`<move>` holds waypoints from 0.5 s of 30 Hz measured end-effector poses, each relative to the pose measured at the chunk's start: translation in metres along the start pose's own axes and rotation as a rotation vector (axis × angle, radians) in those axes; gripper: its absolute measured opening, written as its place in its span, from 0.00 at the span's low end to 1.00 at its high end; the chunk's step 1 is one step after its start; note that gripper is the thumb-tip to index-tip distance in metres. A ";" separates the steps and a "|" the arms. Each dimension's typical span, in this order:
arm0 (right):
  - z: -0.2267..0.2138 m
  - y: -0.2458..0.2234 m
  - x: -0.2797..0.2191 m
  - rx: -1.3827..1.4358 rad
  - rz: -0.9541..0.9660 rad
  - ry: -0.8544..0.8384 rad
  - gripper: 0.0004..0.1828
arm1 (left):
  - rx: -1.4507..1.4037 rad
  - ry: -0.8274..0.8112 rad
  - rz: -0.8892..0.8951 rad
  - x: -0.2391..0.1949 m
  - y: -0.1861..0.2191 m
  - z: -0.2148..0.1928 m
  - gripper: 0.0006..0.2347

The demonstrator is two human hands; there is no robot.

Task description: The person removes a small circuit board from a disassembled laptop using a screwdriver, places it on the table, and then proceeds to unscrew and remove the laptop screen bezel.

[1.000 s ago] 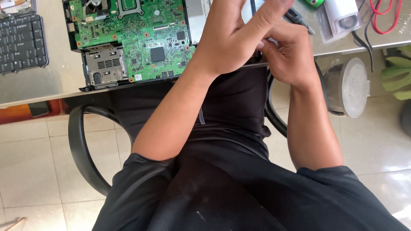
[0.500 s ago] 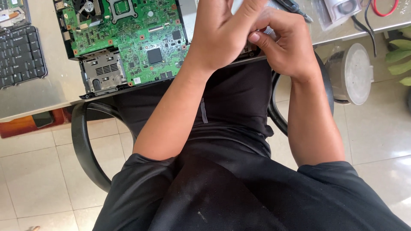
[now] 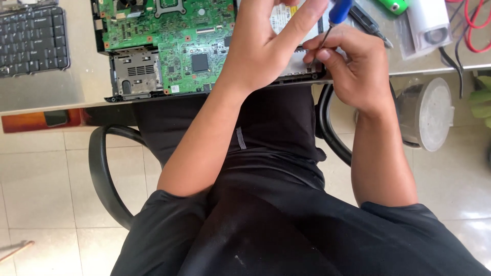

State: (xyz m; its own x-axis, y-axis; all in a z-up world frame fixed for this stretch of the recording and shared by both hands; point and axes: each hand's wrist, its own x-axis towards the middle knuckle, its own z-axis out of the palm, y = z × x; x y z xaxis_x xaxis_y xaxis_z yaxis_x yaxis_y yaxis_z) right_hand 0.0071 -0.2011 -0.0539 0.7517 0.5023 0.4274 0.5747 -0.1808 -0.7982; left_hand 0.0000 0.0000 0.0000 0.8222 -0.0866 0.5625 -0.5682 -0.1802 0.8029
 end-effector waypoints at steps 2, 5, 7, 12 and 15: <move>-0.001 0.000 0.000 -0.013 -0.018 -0.022 0.09 | 0.034 -0.032 -0.003 -0.006 -0.007 -0.002 0.03; 0.000 0.000 0.000 -0.022 -0.028 -0.049 0.09 | 0.273 -0.144 -0.006 -0.018 -0.014 -0.001 0.13; 0.001 -0.001 0.001 -0.012 -0.027 -0.061 0.08 | 0.486 -0.219 -0.009 -0.026 -0.019 0.000 0.22; -0.001 0.010 -0.002 -0.027 0.054 -0.073 0.07 | 0.646 -0.379 -0.041 -0.029 -0.028 0.002 0.11; -0.002 0.011 0.002 0.030 -0.006 -0.062 0.07 | 0.612 -0.356 -0.058 -0.029 -0.025 0.000 0.10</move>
State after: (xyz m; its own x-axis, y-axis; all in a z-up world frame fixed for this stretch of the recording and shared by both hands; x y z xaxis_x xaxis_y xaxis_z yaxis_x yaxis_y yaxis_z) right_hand 0.0158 -0.2034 -0.0610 0.7263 0.5551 0.4054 0.5683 -0.1532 -0.8084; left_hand -0.0095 0.0067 -0.0369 0.8704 -0.3563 0.3398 -0.4893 -0.7032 0.5158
